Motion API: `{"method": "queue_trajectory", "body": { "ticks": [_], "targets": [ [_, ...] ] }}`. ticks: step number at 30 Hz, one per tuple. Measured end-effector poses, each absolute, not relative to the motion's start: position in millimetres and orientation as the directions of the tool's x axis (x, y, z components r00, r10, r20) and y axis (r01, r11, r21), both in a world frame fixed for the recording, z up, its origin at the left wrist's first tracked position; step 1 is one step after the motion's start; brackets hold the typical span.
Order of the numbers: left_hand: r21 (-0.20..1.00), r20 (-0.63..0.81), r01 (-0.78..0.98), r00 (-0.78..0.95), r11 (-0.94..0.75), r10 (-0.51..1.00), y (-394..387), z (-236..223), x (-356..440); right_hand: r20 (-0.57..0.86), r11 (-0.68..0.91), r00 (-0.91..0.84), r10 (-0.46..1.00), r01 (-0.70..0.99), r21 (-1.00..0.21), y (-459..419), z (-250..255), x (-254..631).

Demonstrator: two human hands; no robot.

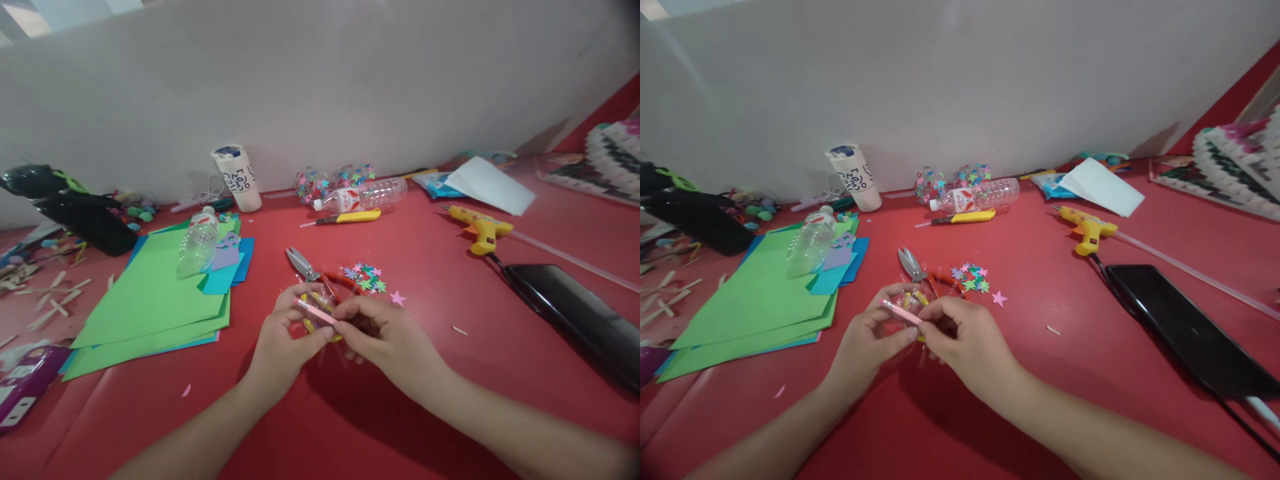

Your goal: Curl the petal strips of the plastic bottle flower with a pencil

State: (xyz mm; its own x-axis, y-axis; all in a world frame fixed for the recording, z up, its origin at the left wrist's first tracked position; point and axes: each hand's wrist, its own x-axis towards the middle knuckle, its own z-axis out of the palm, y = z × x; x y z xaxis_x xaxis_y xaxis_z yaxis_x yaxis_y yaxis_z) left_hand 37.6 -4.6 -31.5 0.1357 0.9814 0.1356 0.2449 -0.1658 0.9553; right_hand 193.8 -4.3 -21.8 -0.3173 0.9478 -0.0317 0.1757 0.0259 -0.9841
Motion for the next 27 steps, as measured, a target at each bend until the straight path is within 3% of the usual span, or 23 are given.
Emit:
{"method": "queue_trajectory", "body": {
  "ticks": [3,6,15,27],
  "targets": [
    [0.921,0.186,0.322,0.124,-0.217,0.975,-5.3,-29.3,37.3,-0.131,-0.116,-0.353,0.926,0.063,-0.991,-2.6,-20.2,194.4],
    [0.911,0.206,0.339,0.120,-0.235,0.971,-5.9,-28.0,37.2,-0.159,-0.152,-0.375,0.913,0.046,-0.987,0.1,-18.6,195.2],
    [0.938,0.129,0.310,0.102,-0.154,0.986,-5.4,-28.6,37.9,-0.104,-0.085,-0.355,0.929,0.069,-0.994,-2.2,-21.8,194.3],
    [0.836,0.249,0.469,0.139,-0.286,0.958,-3.7,-27.2,35.2,-0.083,-0.047,-0.367,0.926,0.108,-0.993,-4.5,-22.4,194.4]
  ]
}}
